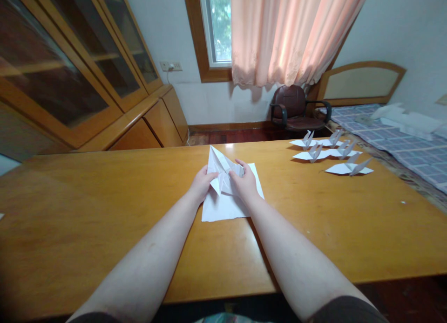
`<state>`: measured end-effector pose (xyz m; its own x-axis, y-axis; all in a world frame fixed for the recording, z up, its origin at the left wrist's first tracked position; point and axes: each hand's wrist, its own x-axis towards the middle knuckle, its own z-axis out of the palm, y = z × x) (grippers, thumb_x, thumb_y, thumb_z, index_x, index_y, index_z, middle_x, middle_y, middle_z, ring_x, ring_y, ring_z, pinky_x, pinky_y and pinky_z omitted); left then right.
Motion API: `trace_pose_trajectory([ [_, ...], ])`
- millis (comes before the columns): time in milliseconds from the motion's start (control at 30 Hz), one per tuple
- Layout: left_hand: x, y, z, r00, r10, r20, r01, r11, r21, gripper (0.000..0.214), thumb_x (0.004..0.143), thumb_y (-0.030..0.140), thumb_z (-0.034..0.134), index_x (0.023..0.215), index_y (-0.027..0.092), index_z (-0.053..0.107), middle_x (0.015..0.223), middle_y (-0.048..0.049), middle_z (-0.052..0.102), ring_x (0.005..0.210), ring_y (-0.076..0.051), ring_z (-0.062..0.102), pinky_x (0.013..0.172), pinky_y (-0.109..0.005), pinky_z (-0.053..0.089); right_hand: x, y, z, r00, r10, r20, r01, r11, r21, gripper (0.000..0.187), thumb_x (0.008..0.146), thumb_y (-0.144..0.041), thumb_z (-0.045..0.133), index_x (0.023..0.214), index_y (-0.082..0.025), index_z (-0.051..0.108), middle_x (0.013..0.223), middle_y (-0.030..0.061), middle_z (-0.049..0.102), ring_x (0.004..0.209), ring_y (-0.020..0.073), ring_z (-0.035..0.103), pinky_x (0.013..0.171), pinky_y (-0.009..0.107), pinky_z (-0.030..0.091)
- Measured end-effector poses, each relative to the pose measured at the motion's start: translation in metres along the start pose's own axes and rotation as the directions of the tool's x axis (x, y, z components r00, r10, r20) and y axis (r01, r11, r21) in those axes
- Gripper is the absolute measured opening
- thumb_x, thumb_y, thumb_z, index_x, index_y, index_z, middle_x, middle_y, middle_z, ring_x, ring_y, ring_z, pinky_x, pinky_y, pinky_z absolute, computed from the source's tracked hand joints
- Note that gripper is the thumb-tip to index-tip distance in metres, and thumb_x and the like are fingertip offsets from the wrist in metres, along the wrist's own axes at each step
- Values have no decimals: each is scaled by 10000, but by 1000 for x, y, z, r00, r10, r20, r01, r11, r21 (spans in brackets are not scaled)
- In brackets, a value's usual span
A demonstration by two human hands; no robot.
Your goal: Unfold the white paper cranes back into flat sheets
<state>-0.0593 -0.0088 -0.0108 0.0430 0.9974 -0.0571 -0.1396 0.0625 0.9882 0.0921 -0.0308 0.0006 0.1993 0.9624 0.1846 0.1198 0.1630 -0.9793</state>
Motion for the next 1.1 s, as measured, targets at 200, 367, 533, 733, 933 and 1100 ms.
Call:
trace_pose_trajectory([
  [200,-3,1,1,995,95,37,-99,984,146,312,685,247,610,988,174,631,925,-46,694,819,-198,637,748,-324,506,4,4,-7,956,-286,-64,252,914,-319,330,752,-271,580,1075,-236,636,1193,92,550,1134,233,500,989,398,365],
  [367,-9,7,3,985,143,95,-157,975,158,342,716,250,586,1048,177,633,971,-45,687,831,-193,629,732,-301,498,2,1,-6,953,-298,45,288,858,-424,172,752,-344,604,849,-214,663,1010,97,613,981,245,556,900,399,400],
  [533,-16,11,6,955,223,194,-266,933,241,408,745,240,590,1150,196,605,1063,-63,667,885,-198,615,773,-313,494,1,-4,-5,983,-183,-34,142,855,-498,245,671,-407,661,774,-205,567,813,52,600,790,218,543,743,356,410],
  [733,-10,7,2,911,387,142,-405,772,490,431,735,106,548,1136,244,622,1114,-55,635,1002,-200,578,895,-355,466,3,3,-4,987,-158,-11,138,895,-425,107,749,-274,502,745,-194,573,806,62,607,794,210,542,744,343,402],
  [933,-4,6,-3,873,480,83,-431,681,592,373,732,56,516,1035,220,659,1083,-64,618,1049,-190,557,921,-345,464,4,7,-2,988,-155,8,151,951,-271,125,756,-260,503,763,-188,605,783,52,634,746,191,561,705,321,420],
  [1100,-4,6,-3,892,450,23,-356,673,648,295,734,88,536,971,204,668,1052,-60,631,1010,-181,571,892,-320,475,3,3,-3,975,-217,-47,203,957,-206,86,766,-266,528,714,-202,555,803,45,620,789,194,571,729,331,443],
])
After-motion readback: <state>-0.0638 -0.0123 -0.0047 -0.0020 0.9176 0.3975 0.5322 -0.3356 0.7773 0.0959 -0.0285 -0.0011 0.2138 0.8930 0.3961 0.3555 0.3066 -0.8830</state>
